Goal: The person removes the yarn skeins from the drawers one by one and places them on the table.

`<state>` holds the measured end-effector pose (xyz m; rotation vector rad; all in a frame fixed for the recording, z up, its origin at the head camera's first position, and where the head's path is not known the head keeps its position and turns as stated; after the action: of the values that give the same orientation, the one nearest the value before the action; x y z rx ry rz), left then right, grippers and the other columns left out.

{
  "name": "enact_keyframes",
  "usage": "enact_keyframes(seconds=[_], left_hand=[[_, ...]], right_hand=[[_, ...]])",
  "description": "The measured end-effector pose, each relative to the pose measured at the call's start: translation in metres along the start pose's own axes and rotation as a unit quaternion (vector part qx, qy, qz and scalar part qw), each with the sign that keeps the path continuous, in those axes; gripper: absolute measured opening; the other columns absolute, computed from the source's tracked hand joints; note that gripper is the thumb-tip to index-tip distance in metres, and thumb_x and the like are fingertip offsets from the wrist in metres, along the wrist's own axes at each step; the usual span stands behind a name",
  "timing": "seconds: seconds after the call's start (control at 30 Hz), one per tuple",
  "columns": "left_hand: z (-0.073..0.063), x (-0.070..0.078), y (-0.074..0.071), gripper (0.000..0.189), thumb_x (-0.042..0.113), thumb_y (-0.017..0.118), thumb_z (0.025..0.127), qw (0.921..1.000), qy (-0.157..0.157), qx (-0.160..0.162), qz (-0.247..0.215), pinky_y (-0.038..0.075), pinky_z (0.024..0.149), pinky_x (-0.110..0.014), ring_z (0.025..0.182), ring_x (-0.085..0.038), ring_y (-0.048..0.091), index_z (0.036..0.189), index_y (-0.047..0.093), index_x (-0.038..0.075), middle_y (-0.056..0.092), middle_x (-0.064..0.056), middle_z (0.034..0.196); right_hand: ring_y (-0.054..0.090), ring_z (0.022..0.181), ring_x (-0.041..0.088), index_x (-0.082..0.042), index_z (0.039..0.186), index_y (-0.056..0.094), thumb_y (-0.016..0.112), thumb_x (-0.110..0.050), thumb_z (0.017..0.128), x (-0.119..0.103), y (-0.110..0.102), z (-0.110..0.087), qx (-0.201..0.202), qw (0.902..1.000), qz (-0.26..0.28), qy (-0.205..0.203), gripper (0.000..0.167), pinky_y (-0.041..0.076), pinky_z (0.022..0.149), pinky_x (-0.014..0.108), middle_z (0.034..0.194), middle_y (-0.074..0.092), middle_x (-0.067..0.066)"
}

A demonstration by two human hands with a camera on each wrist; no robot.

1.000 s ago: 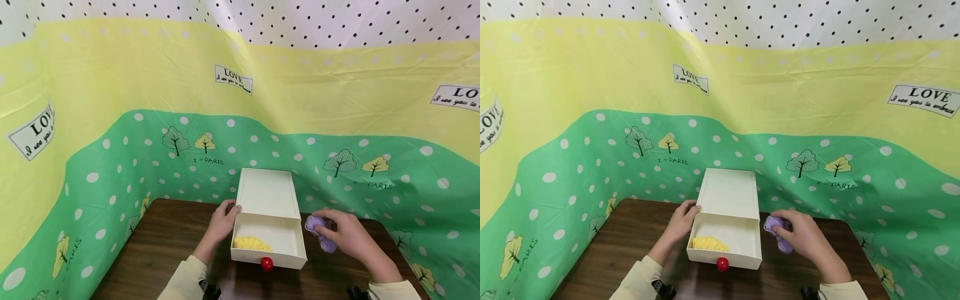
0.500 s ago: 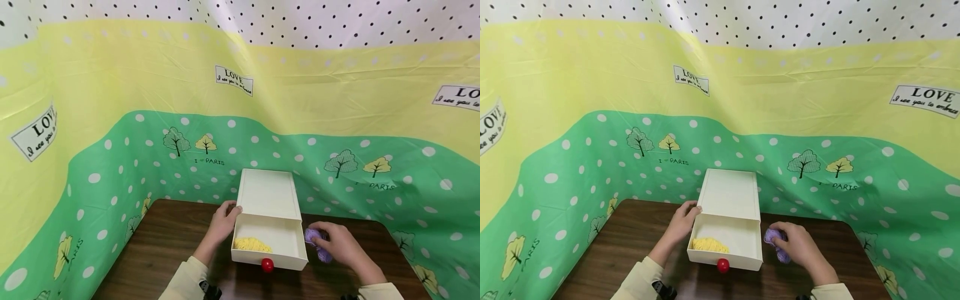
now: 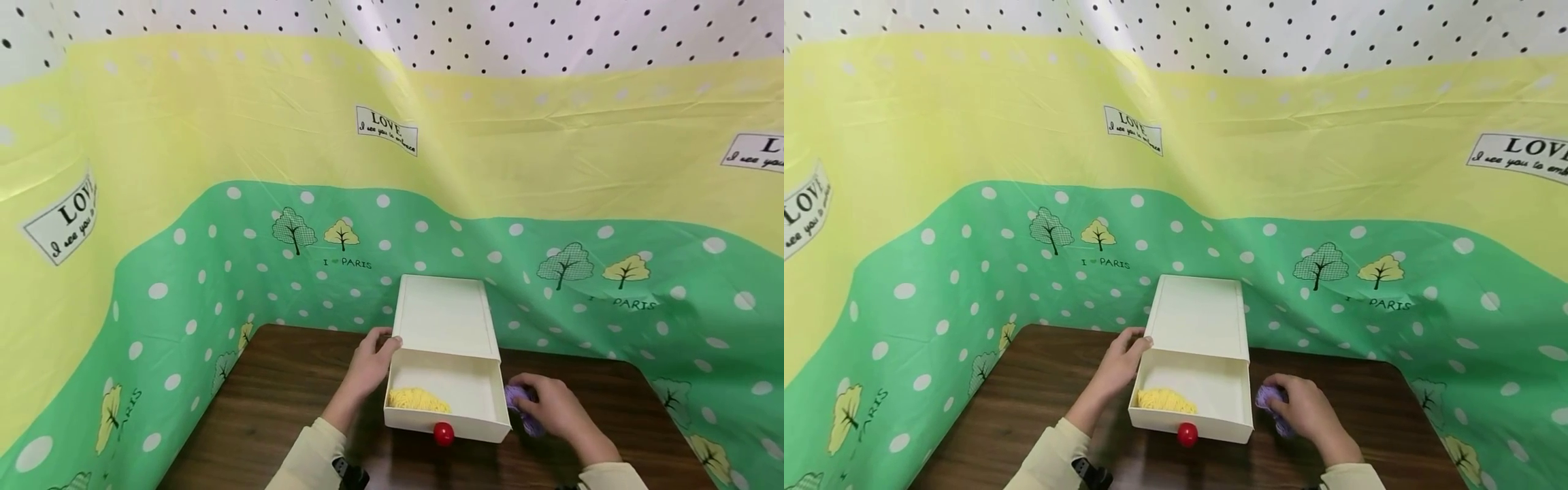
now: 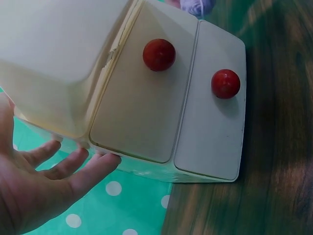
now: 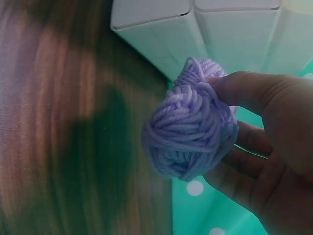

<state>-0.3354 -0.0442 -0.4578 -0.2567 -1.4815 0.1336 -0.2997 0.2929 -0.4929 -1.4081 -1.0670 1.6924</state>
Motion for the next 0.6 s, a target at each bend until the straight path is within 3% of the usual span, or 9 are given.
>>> enact_keyframes(seconds=[0.17,0.6], left_hand=[[0.001,-0.001,0.001,0.047,0.042,0.056,0.102,1.0000,-0.002,-0.002,-0.001,0.055,0.086,-0.043,0.097,-0.025,0.065,0.135,0.058,0.007,0.066,-0.012,0.112],[-0.002,0.001,0.001,0.047,0.042,0.055,0.103,1.0000,-0.005,0.001,0.000,0.055,0.087,-0.044,0.098,-0.024,0.065,0.135,0.058,0.008,0.066,-0.012,0.115]], right_hand=[[0.065,0.086,0.017,-0.016,0.107,0.075,0.083,-0.014,0.084,0.006,0.010,0.002,-0.004,1.0000,0.000,0.005,0.024,0.054,0.072,0.043,0.102,0.074,0.005],[0.068,0.090,0.025,-0.012,0.109,0.075,0.083,-0.013,0.084,0.026,0.033,0.001,-0.003,0.9995,-0.016,0.028,0.027,0.055,0.075,0.050,0.105,0.074,0.010]])
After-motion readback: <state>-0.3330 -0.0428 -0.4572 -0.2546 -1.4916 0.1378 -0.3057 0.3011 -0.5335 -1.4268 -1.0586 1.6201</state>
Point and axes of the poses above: each hand's wrist, its own z-axis towards the middle knuckle, its own y-axis out of the palm, x = y × z, the point moved 10 cm from there along z, towards the middle knuckle
